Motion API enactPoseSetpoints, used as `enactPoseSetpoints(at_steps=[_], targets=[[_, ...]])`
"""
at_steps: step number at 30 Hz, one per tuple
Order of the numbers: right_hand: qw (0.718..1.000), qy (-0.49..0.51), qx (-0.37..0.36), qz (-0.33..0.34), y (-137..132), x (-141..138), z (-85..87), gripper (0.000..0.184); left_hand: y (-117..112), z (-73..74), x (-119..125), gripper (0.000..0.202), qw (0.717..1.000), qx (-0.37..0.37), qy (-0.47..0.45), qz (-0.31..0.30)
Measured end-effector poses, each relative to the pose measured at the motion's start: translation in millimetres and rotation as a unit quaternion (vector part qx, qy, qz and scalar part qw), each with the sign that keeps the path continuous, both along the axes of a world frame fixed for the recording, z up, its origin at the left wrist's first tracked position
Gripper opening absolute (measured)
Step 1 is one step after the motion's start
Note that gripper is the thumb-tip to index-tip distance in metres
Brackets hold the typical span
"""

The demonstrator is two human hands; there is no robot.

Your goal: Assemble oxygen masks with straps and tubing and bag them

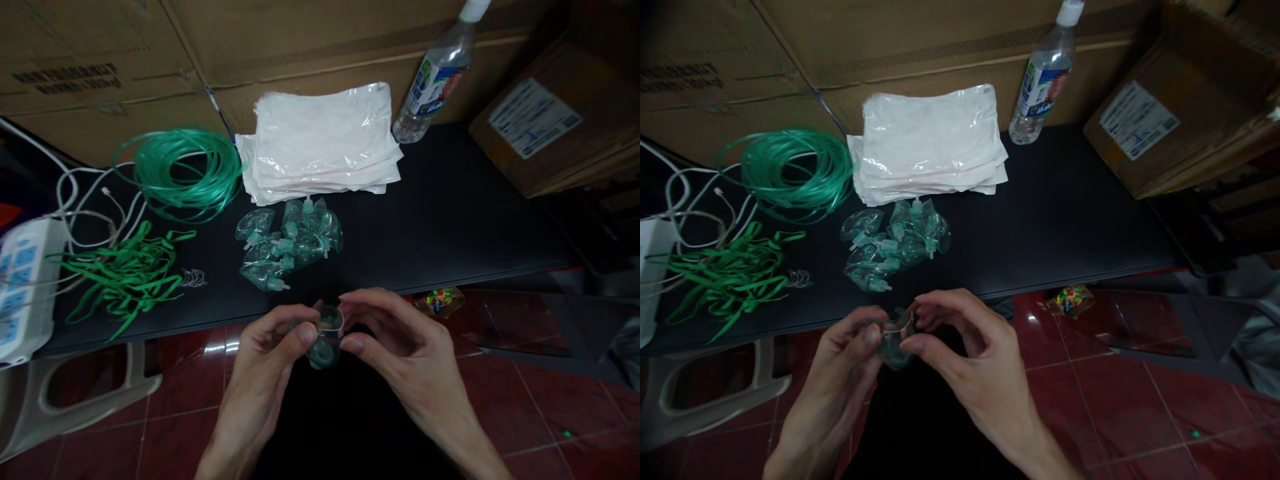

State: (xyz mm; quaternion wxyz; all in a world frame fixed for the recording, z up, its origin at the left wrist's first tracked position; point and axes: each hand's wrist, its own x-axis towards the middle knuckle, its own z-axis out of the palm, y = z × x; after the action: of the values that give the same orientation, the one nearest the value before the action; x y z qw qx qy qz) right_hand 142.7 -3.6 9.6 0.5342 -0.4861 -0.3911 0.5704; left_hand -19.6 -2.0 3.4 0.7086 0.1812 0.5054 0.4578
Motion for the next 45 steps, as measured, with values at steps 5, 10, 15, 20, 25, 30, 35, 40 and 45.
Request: enactPoseSetpoints(at_steps=[5, 10, 15, 20, 25, 30, 35, 40, 45], targets=[[0.999, -0.025, 0.012, 0.030, -1, 1, 4.7, 0.019, -2, -2.9, -3, 0.021, 0.999, 0.015, 0.028, -0.032], [0.997, -0.041, 0.028, 0.058, -2, 7, 10.5, 0.029, -2, -1.1, -10, 0.021, 0.989, 0.110, 0.054, -0.079], [0.987, -0.114, 0.081, 0.084, -3, 10, 15.1, 0.031, -4, 1.6, -13, 0.027, 0.973, 0.176, 0.111, -0.104], [0.965, -0.204, 0.136, 0.095, -8, 11, 15.6, 0.038, -6, 3.8, -8, 0.026, 0.963, 0.193, 0.166, -0.082], [0.950, -0.243, 0.168, 0.105, -11, 10, 13.7, 0.037, -6, 5.2, -5, 0.025, 0.959, 0.189, 0.201, -0.062], [0.940, -0.260, 0.184, 0.121, -8, 11, 17.2, 0.034, -8, 3.9, -8, 0.026, 0.957, 0.191, 0.209, -0.065], [0.935, -0.261, 0.194, 0.142, -8, 14, 18.9, 0.039, -10, -2.0, -14, 0.022, 0.967, 0.165, 0.178, -0.073], [0.930, -0.275, 0.199, 0.144, -9, 13, 15.0, 0.037, -9, -2.9, -15, 0.013, 0.980, 0.108, 0.152, -0.074], [0.934, -0.270, 0.183, 0.146, -12, 12, 11.1, 0.034, -8, 1.7, -12, 0.017, 0.987, 0.052, 0.116, -0.103]])
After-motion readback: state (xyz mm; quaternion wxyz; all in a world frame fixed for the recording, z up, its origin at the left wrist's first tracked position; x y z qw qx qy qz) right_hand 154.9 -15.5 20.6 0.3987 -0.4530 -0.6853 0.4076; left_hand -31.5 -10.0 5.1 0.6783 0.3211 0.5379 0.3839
